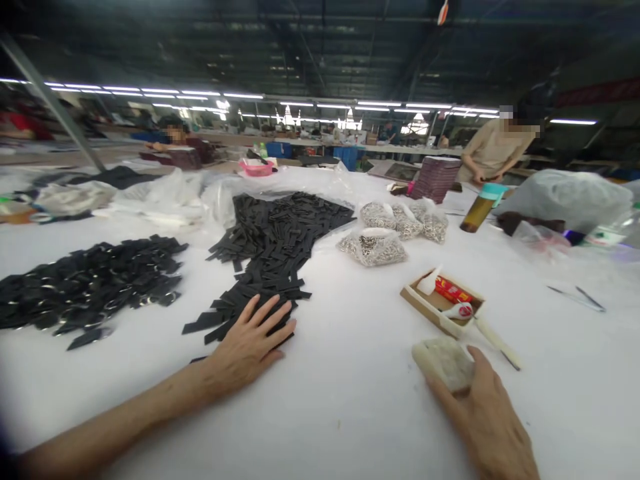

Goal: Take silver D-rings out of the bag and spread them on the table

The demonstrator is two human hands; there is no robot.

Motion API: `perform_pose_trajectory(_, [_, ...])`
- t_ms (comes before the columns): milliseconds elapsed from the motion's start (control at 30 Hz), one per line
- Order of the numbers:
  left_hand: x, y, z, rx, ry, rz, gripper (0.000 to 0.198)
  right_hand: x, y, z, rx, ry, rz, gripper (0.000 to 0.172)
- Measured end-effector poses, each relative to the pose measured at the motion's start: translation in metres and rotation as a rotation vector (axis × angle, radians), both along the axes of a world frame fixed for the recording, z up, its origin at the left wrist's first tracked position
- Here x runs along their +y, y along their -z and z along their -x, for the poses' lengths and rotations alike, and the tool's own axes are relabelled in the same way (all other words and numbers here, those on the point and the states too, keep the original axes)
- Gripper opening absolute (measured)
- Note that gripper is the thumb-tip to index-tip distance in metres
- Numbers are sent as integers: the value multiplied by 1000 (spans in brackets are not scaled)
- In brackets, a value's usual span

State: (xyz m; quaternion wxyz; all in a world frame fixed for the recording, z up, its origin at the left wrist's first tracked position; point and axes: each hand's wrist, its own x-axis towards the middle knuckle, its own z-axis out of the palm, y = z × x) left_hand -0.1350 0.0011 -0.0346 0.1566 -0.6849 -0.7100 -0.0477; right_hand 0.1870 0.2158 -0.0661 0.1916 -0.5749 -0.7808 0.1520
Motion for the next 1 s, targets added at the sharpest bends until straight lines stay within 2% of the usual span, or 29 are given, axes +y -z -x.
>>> perform_pose_trajectory(100, [11, -1, 12, -35, -17, 59, 33, 12, 8, -14, -58, 40, 89, 96])
perform_pose_trajectory(200, [18, 0, 24, -55, -55, 74, 30, 16, 16, -25, -81, 23, 39, 98])
perform_pose_trajectory(333, [24, 4, 38, -50, -130, -3, 28, 6, 15, -40, -166, -84, -298, 76])
perform_pose_trajectory(467, [30, 6, 38, -16, -175, -74, 28, -12, -13, -32, -242, -366, -610, 56])
perform_pose_trajectory(533, [31, 2, 28, -13, -204, -110, 29, -22, -35, -13, -252, -515, -644, 48])
perform_pose_trajectory(600, [33, -3, 14, -21, -187, -147, 32, -30, -61, 16, -230, -597, -628, 34])
perform_pose_trajectory(633, [34, -6, 6, -37, -155, -159, 32, -32, -74, 34, -195, -604, -621, 27])
perform_pose_trajectory(700, [38, -13, -11, -105, -62, -162, 26, -30, -98, 71, -205, -588, -487, 24])
perform_pose_trajectory(800, [51, -23, -32, -244, 37, -54, 18, -5, -126, 128, -190, -556, -313, 24])
perform_pose_trajectory(900, [73, -28, -40, -368, 67, 27, 16, 36, -136, 179, -159, -546, -221, 24])
perform_pose_trajectory(1000, [97, -18, -33, -464, 42, -11, 16, 73, -129, 220, -161, -534, -190, 20])
